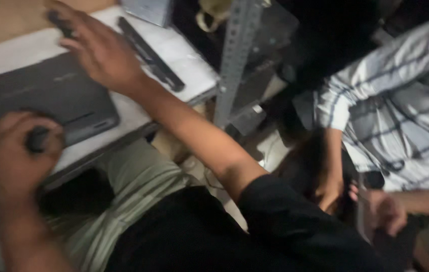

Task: The person uses a screwdriver to fasten screws into the bottom cover of a laptop. They repeatedly pick up screws, align them with screw holes, and turn the screwdriver to secure the cover. The person also repositions the laptop on the workbench during the process.

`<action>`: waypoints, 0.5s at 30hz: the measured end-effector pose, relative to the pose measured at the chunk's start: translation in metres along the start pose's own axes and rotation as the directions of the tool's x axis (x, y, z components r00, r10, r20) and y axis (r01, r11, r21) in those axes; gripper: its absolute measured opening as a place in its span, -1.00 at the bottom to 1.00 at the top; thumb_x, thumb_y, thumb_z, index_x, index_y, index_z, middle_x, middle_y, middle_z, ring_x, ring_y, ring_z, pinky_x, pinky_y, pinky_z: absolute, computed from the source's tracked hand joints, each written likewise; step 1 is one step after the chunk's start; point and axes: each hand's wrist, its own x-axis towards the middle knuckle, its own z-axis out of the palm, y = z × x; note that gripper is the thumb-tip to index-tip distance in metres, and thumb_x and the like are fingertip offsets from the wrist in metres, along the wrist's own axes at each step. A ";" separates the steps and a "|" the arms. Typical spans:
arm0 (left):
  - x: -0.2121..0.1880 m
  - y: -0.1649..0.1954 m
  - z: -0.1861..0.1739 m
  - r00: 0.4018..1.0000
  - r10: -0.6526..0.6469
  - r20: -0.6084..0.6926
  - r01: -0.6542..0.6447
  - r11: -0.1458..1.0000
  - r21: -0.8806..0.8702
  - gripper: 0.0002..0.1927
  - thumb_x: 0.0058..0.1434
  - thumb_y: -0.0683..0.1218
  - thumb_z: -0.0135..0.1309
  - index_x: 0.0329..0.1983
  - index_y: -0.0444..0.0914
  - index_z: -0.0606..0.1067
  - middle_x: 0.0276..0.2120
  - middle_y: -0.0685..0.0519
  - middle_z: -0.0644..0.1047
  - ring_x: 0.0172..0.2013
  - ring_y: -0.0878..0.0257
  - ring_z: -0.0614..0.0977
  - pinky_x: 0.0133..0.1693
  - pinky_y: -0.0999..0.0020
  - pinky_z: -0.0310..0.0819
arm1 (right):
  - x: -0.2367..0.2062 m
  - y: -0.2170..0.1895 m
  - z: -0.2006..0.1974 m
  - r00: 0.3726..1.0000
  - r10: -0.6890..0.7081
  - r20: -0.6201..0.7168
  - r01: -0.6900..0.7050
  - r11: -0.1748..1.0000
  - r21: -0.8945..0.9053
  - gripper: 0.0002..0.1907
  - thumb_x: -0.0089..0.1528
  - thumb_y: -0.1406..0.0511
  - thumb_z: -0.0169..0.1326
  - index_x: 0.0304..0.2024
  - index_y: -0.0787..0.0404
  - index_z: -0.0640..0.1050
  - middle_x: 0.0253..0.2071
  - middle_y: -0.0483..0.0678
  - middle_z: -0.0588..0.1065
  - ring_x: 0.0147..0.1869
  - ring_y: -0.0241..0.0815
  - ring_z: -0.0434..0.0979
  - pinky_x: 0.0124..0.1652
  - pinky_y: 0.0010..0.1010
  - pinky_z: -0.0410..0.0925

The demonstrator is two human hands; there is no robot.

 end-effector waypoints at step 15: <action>-0.016 -0.010 0.031 0.994 -0.058 0.091 0.069 0.990 -0.125 -0.70 0.40 -0.35 -0.04 0.18 -0.34 0.44 0.00 -0.13 0.51 -0.03 0.02 0.56 0.16 0.23 0.42 | 0.002 0.008 0.024 0.996 -0.057 -0.061 0.043 0.979 -0.201 -0.37 0.52 0.02 -0.12 0.55 -0.30 -0.04 0.55 -0.38 0.05 0.51 -0.34 0.30 0.23 -0.66 0.47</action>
